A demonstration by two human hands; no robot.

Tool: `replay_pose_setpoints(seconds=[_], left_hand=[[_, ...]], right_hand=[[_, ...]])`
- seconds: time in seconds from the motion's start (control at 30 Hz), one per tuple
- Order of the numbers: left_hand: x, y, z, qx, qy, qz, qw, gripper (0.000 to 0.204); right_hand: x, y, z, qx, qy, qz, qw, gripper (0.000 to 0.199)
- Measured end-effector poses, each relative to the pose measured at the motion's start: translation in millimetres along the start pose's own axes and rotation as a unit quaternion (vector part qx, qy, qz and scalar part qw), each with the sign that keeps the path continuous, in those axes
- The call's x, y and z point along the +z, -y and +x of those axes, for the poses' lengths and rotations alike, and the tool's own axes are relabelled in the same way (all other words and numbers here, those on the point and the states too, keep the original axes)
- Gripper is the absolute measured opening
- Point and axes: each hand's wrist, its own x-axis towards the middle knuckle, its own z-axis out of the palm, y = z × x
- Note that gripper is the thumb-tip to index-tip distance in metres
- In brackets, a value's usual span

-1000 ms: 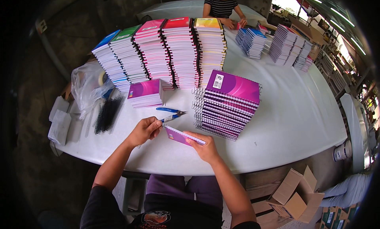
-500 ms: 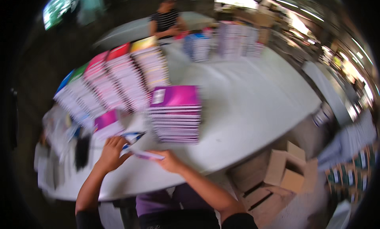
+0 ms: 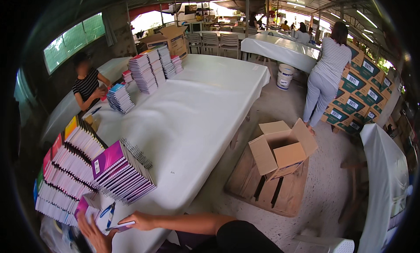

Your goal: The person assembles spiral notebooks by hand, picking up plastic coils and threading them through the pre-punched holes of notebook covers and pages, then using a tool to trim and crimp the coil ends.

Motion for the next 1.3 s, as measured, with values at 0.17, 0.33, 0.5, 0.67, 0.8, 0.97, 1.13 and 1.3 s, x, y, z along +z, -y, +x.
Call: replay_pose_setpoints(seconds=[0.17, 0.33, 0.5, 0.67, 0.8, 0.97, 1.13, 1.3], left_hand=[[61.8, -29.9, -109.1, 0.098, 0.106, 0.054, 0.988, 0.072], [54.6, 11.5, -73.3, -0.077, -0.045, 0.315, 0.945, 0.072], [42.2, -30.0, -103.4, 0.124, -0.066, 0.156, 0.978, 0.091], [27.7, -5.1, -41.8, 0.009, -0.324, 0.136, 0.936, 0.101], [70.5, -28.7, -111.7, 0.144, -0.104, 0.162, 0.971, 0.102], [51.2, -26.8, -61.8, 0.030, -0.224, 0.085, 0.970, 0.100], [40.1, -36.0, -52.8, 0.044, -0.293, 0.019, 0.955, 0.098], [72.9, -40.4, -89.4, 0.136, -0.093, 0.116, 0.979, 0.097]], right_hand=[[13.9, 40.0, -13.3, -0.011, -0.049, 0.058, 0.997, 0.043], [28.4, 54.7, -31.2, -0.064, 0.006, -0.065, 0.996, 0.060], [25.6, 58.2, -21.5, -0.077, -0.008, -0.069, 0.995, 0.061], [47.9, 58.2, -29.9, -0.131, -0.074, -0.105, 0.983, 0.051], [33.8, 61.1, -19.3, -0.127, -0.056, -0.102, 0.985, 0.053], [45.9, 79.9, -17.5, -0.123, -0.069, -0.089, 0.986, 0.048], [38.1, 74.3, -15.9, -0.141, -0.060, -0.128, 0.980, 0.041], [35.6, 81.9, -17.9, -0.116, -0.083, -0.049, 0.989, 0.045]])
